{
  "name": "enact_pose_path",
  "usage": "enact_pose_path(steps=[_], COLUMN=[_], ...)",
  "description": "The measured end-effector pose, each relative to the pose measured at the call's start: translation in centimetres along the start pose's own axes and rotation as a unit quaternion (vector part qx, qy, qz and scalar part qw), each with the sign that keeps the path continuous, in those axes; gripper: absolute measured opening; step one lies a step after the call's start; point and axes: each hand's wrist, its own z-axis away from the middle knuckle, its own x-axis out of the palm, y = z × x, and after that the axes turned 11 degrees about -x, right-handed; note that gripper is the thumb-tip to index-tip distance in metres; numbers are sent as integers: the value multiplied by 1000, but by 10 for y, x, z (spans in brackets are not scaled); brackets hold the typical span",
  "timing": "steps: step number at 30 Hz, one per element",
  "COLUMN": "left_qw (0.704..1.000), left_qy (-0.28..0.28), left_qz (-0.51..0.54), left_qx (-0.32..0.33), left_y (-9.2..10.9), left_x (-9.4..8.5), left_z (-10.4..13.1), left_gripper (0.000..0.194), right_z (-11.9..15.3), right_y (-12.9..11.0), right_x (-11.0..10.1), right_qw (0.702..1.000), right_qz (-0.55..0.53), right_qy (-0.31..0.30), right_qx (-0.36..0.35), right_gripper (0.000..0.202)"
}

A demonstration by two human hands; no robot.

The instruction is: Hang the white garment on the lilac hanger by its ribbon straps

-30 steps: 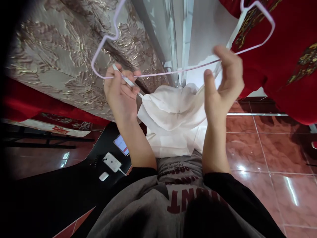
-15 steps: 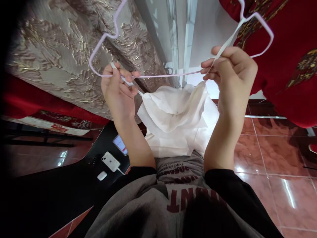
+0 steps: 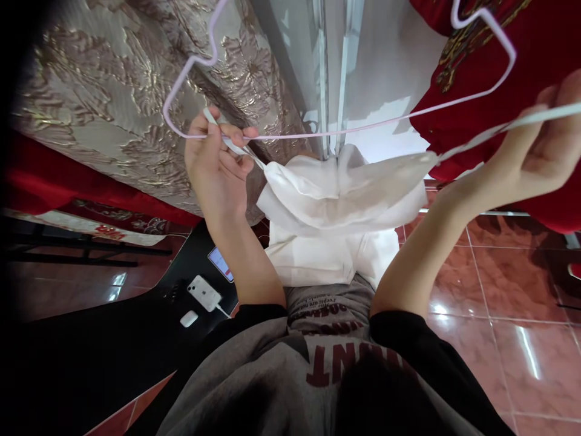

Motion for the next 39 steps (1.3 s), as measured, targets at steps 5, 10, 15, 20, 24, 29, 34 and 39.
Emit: enact_pose_path(steps=[5, 10, 15, 20, 24, 29, 34, 39], left_qw=[999, 996, 989, 936, 923, 913, 938, 996], left_qy=[-33, -58, 36, 165, 62, -50, 1, 54], left_qz=[-34, -70, -85, -62, -147, -323, -285, -15], left_qx=[-5, 11, 113, 306, 352, 243, 198, 63], left_y=[-10, -11, -8, -2, 18, 54, 48, -4], left_x=[0, -5, -25, -36, -27, -4, 0, 0], left_z=[-1, 4, 5, 1, -12, -26, -34, -23], left_gripper=[14, 15, 32, 27, 27, 28, 24, 33], right_z=[45, 73, 78, 84, 93, 94, 92, 98], right_y=[-13, -7, 5, 1, -2, -2, -2, -2], right_x=[-3, 21, 16, 10, 11, 10, 7, 9], right_qw=[947, 861, 850, 857, 853, 857, 852, 844], right_qz=[-37, 60, 159, 150, 141, 131, 140, 112], right_qy=[-189, -477, -478, -469, -479, -471, -476, -493], right_qx=[-258, -167, -155, -152, -149, -160, -166, -182], right_gripper=[32, 18, 16, 28, 29, 25, 25, 22])
